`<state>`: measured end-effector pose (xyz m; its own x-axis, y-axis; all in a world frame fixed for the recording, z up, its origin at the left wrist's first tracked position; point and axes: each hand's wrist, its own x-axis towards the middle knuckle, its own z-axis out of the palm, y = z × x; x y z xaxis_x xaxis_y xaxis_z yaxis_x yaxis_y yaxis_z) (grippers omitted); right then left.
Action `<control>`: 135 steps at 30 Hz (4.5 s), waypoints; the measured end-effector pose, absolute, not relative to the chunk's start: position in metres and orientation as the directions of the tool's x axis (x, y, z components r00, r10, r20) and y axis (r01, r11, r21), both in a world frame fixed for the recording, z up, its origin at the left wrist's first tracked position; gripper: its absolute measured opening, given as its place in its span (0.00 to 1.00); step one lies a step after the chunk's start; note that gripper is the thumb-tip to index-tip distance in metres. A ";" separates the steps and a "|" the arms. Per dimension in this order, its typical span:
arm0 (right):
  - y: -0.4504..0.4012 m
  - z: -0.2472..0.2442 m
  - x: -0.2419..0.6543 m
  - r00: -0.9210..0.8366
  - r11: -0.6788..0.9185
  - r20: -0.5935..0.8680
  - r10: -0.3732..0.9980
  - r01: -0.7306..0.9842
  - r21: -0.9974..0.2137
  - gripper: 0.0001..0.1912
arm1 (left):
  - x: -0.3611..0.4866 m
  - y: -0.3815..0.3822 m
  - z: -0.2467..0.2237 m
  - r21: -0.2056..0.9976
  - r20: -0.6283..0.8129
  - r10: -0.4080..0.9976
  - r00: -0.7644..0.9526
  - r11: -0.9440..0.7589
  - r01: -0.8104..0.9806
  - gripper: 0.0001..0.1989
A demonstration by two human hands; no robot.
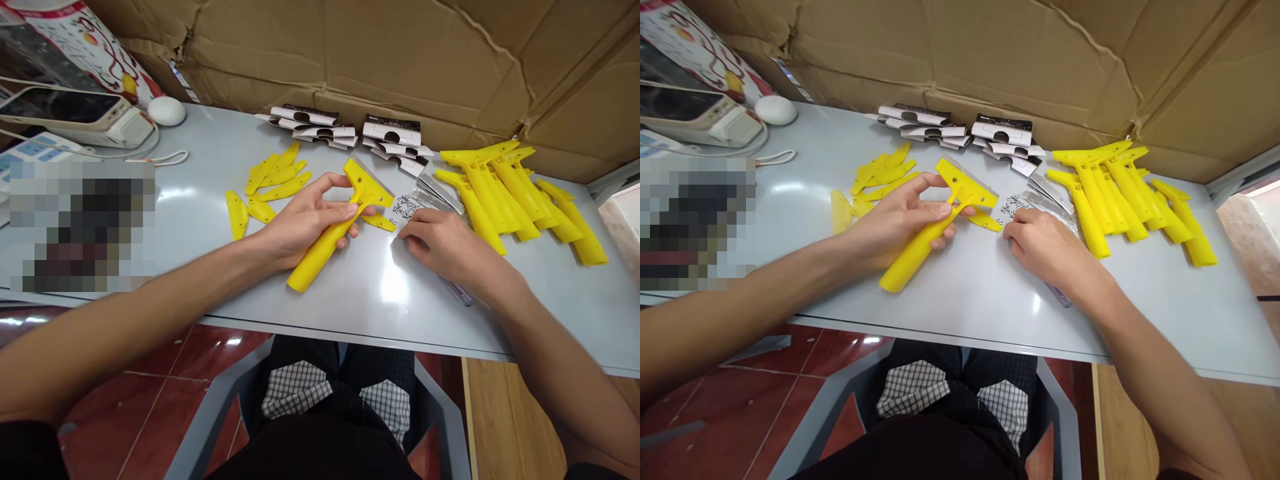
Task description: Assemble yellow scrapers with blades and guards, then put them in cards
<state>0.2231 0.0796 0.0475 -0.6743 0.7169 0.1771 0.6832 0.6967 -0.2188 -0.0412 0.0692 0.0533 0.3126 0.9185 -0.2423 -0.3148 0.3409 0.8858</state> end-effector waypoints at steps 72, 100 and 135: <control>0.079 0.077 0.226 -0.549 0.542 -0.051 0.834 0.834 -0.106 0.14 | -0.030 0.059 0.049 0.802 -0.266 0.897 0.353 0.409 -0.435 0.21; 0.075 0.094 0.240 -0.537 0.566 0.183 0.823 0.798 -0.207 0.10 | -0.031 0.056 0.049 0.852 -0.239 0.913 0.331 0.361 -0.380 0.21; 0.063 0.088 0.217 -0.486 0.601 0.366 0.793 0.719 -0.349 0.13 | -0.026 0.051 0.051 0.914 -0.209 0.938 0.279 0.288 -0.285 0.19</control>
<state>0.2169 0.0633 0.0876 -0.4862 0.7935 0.3661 0.7188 0.6014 -0.3489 -0.0264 0.0506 0.0512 0.2786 0.9375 -0.2086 -0.2849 0.2880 0.9143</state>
